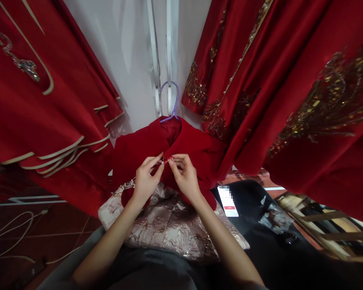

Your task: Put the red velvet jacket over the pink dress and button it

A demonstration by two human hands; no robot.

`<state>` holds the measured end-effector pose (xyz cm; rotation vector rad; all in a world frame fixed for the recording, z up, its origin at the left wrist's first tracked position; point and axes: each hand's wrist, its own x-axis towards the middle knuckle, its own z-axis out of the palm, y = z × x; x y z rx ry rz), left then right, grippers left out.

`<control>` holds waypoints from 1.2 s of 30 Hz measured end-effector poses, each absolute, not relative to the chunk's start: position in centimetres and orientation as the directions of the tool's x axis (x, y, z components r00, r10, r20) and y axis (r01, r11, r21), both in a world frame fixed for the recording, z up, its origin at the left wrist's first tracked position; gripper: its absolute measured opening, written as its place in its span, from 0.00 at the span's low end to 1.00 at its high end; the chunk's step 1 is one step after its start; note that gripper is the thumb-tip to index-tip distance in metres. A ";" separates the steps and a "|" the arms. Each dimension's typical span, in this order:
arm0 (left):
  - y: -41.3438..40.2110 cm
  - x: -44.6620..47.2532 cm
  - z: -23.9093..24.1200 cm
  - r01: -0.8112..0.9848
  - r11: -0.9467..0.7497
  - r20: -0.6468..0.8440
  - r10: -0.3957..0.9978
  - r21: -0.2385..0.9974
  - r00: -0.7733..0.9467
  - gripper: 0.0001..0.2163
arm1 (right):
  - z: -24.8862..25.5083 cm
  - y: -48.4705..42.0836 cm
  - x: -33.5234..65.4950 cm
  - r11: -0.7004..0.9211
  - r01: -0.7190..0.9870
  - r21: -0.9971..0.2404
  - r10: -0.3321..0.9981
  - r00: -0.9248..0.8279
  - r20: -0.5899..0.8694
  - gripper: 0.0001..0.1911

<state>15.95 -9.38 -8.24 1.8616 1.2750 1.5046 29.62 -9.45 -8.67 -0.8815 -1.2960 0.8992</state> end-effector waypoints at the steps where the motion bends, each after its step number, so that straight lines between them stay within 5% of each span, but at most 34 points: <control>1: -9.4 16.0 -8.2 0.336 -0.467 0.504 0.864 0.818 -0.024 0.13 | -8.7 -9.4 29.7 0.409 -0.041 -0.912 0.912 0.070 0.405 0.12; 8: -9.0 16.1 -7.9 0.093 -0.354 0.362 0.928 0.931 -0.087 0.05 | -8.4 -9.6 30.0 0.419 -0.003 -0.908 0.907 0.057 0.418 0.12; 18: -10.0 16.6 -7.2 0.338 -0.528 0.551 0.834 0.779 0.032 0.03 | -7.1 -10.5 30.0 0.448 0.080 -0.891 0.876 0.163 0.455 0.13; 36: -9.4 15.4 -5.6 0.531 -0.610 0.575 0.777 0.588 0.256 0.04 | -7.1 -10.3 30.8 0.441 0.047 -0.896 0.890 0.110 0.443 0.09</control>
